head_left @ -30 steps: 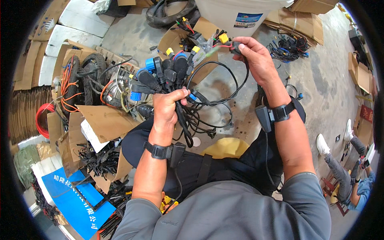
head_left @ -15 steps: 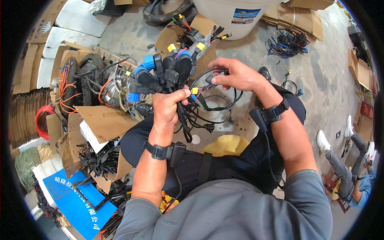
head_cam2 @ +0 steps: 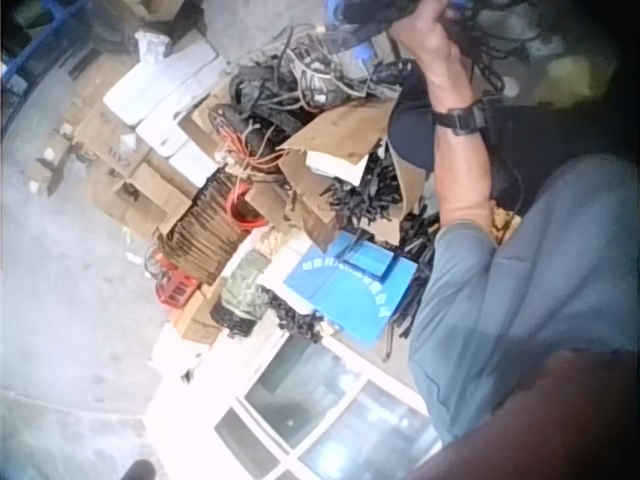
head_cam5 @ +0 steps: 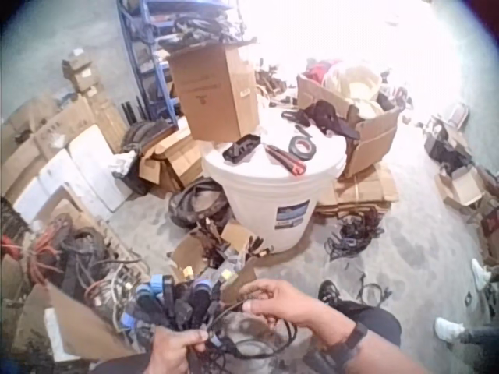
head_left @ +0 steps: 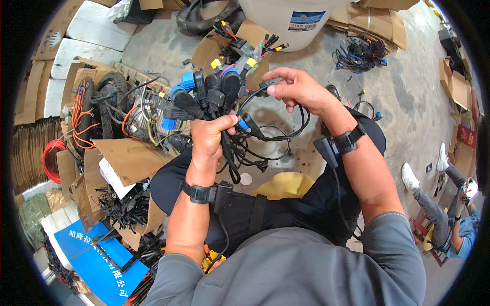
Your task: Inspecting and organizing a complex motorcycle wiring harness with multiple connectors and wires.
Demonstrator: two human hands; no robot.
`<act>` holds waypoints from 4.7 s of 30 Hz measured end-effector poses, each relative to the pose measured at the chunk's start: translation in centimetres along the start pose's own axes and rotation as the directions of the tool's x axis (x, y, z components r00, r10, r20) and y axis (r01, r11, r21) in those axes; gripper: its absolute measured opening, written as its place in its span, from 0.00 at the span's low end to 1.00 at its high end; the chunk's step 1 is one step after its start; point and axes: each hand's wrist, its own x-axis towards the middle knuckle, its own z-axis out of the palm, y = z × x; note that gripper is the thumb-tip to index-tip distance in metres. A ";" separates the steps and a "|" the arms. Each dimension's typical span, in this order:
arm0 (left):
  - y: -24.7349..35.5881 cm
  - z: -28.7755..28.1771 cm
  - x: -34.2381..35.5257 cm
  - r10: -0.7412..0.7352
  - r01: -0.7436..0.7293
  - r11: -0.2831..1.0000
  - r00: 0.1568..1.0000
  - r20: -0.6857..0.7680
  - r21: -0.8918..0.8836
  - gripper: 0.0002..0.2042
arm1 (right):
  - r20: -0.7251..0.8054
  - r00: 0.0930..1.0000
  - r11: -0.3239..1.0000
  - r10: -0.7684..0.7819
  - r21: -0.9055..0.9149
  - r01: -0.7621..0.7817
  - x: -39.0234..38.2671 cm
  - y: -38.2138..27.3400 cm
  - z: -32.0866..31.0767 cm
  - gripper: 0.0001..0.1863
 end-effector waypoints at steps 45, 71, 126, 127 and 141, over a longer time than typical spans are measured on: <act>0.7 1.0 -1.3 0.030 -0.032 0.998 0.999 0.039 0.055 0.10 | -0.099 0.971 0.558 -0.220 -0.828 0.042 0.2 1.3 0.4 0.17; 1.9 -1.8 -0.9 0.058 -0.059 0.998 0.997 -0.049 -0.016 0.12 | -0.311 0.928 0.725 -0.206 -0.685 -0.069 -0.1 0.4 -3.3 0.21; 1.6 -0.1 -1.7 0.058 -0.058 0.998 0.998 0.005 0.018 0.09 | 0.060 0.916 0.555 -0.397 -0.779 0.292 0.6 1.0 0.5 0.09; 1.7 0.1 -1.7 0.058 -0.058 0.998 0.998 0.013 -0.016 0.09 | 0.059 0.916 0.555 -0.398 -0.779 0.291 0.7 1.4 0.5 0.09; 1.2 0.0 -1.1 0.005 -0.005 1.000 1.000 0.003 0.014 0.08 | 0.007 1.000 0.873 -0.002 -0.487 0.005 0.5 0.0 -0.6 0.10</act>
